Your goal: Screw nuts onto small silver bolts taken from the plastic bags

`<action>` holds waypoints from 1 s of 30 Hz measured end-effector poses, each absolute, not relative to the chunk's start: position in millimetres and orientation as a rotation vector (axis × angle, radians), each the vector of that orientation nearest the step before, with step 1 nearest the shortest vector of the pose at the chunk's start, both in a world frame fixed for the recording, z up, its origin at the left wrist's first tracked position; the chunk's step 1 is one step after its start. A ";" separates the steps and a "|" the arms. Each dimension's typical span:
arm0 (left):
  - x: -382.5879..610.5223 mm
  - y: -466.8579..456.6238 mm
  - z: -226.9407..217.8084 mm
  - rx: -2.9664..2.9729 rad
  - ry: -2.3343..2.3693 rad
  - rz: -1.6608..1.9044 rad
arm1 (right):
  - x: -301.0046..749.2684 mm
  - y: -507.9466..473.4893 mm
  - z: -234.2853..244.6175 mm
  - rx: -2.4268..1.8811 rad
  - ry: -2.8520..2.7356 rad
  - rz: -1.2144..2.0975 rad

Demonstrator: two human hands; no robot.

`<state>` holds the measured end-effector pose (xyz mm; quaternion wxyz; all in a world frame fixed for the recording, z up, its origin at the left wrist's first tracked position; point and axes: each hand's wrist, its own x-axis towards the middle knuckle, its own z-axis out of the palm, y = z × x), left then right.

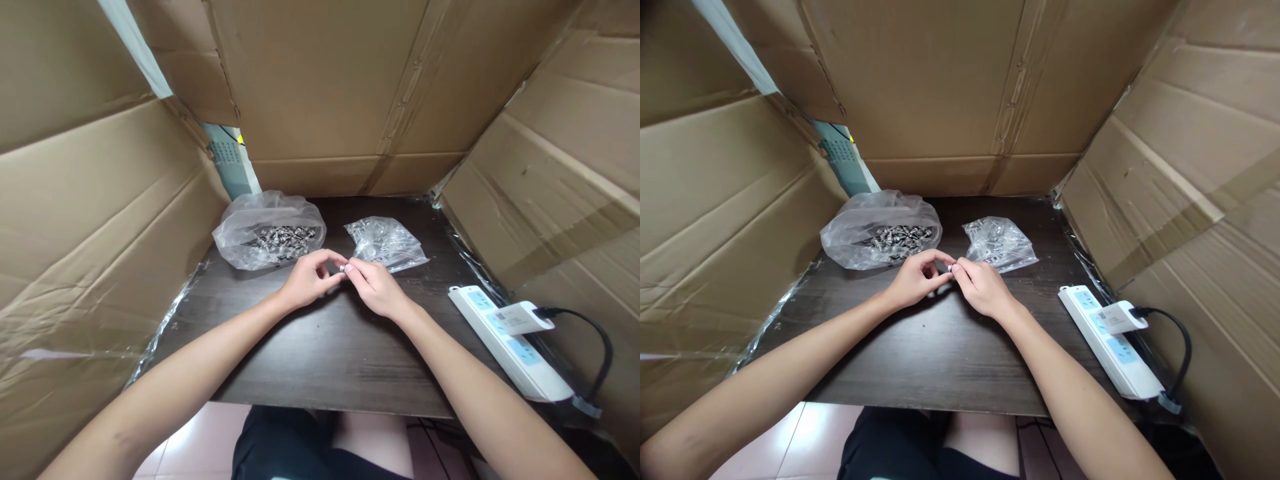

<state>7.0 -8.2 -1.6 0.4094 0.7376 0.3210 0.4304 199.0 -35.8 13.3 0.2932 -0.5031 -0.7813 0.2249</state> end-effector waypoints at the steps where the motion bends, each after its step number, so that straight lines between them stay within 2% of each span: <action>1: 7.0 -8.2 -1.5 1.860 0.813 1.087 | 199.3 -35.6 13.4 -1.341 -2.074 0.593; 30: 4.9 -10.4 2.6 1.953 0.857 1.097 | 199.4 -36.5 15.8 -1.294 -2.089 0.567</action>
